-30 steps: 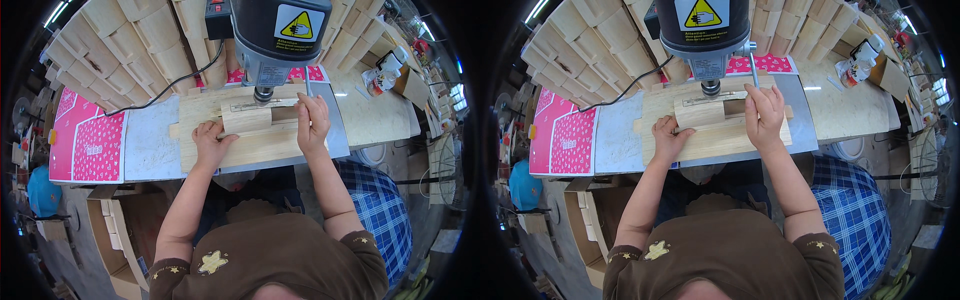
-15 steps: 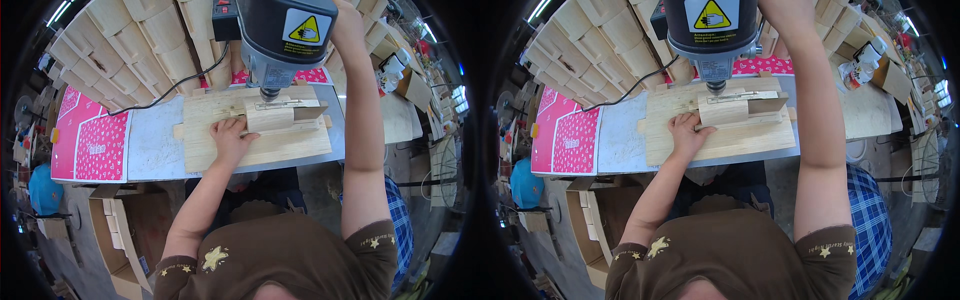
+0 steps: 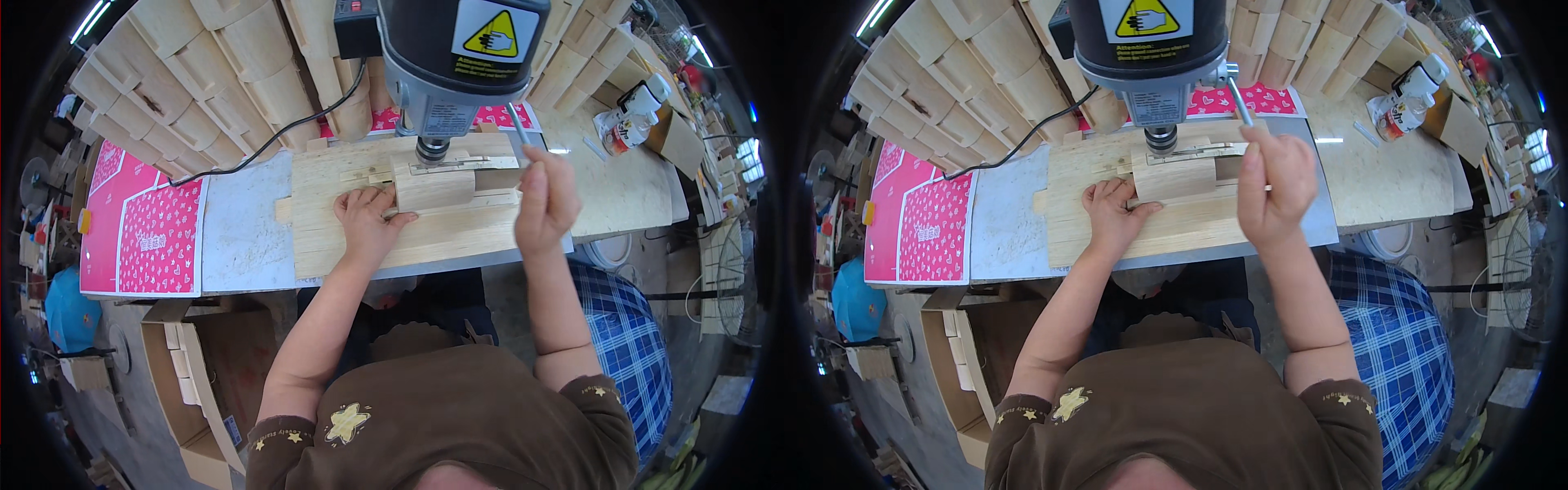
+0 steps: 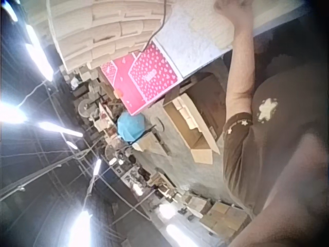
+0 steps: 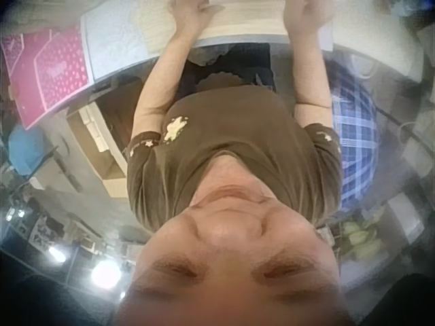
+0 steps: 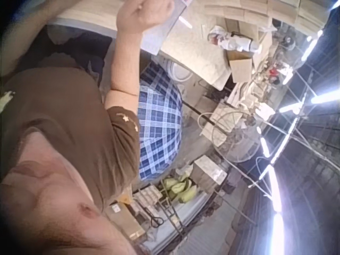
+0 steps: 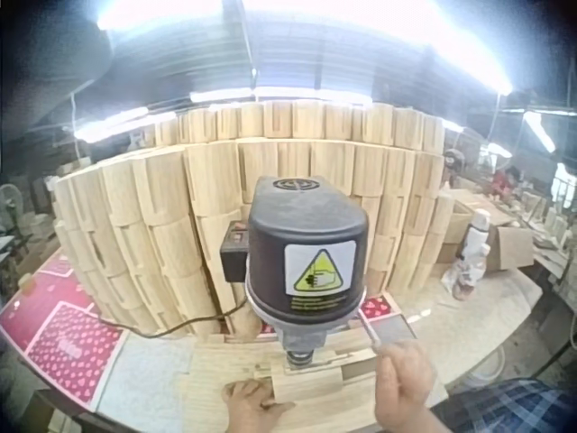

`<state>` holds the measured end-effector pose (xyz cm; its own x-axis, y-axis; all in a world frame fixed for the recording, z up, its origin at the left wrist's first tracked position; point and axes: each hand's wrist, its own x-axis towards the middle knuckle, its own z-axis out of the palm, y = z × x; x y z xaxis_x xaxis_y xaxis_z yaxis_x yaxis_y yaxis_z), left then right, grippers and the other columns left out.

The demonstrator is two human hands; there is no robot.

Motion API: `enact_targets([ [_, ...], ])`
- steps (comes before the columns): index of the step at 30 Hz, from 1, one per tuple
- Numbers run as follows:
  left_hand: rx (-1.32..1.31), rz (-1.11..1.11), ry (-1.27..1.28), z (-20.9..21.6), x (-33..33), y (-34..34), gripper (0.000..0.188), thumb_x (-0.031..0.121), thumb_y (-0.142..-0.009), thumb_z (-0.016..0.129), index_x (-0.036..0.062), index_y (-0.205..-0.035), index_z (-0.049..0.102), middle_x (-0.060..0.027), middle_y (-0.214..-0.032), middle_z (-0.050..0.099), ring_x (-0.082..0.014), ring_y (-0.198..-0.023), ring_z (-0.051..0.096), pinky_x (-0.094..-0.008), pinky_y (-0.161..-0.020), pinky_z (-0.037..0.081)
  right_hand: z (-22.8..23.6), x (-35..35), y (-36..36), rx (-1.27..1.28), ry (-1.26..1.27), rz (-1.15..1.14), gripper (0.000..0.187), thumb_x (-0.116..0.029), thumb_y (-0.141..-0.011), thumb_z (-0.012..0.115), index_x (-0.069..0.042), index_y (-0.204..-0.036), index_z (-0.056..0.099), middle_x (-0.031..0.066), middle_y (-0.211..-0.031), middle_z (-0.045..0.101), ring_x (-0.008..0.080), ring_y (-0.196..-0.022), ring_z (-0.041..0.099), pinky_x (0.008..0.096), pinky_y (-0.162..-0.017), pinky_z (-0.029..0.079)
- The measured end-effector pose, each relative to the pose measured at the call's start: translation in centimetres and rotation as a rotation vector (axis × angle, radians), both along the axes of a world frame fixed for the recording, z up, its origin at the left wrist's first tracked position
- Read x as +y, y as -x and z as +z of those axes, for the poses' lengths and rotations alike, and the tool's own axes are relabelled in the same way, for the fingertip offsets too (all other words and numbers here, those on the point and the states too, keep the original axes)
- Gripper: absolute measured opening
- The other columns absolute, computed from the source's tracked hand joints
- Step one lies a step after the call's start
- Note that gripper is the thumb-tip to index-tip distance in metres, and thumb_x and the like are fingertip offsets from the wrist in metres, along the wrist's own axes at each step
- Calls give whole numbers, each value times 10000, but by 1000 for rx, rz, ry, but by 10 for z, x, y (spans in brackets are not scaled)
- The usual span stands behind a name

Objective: Drilling a hole and inserting metal components into cylindrical wooden blocks using a drilling machine jig.

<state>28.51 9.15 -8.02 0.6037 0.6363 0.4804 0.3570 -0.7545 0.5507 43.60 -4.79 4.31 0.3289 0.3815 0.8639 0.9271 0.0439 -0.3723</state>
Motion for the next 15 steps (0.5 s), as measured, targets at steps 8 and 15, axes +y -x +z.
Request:
enact_targets([
  [8,65,-10,48,-4,-1,-2,502,362,-576,771,94,-987,669,-48,-879,608,-221,-926,501,-420,-922,243,-51,16,-14,-40,-102,74,150,-13,-788,537,5,-919,607,94,-738,571,254,-681,537,362,-760,401],
  [15,121,0,152,3,2,5,520,392,-583,771,98,-999,666,-57,-907,614,-224,-974,497,-423,-939,226,67,32,-15,52,-115,13,186,-155,-872,537,19,-885,602,72,-675,559,129,-632,527,260,-592,421],
])
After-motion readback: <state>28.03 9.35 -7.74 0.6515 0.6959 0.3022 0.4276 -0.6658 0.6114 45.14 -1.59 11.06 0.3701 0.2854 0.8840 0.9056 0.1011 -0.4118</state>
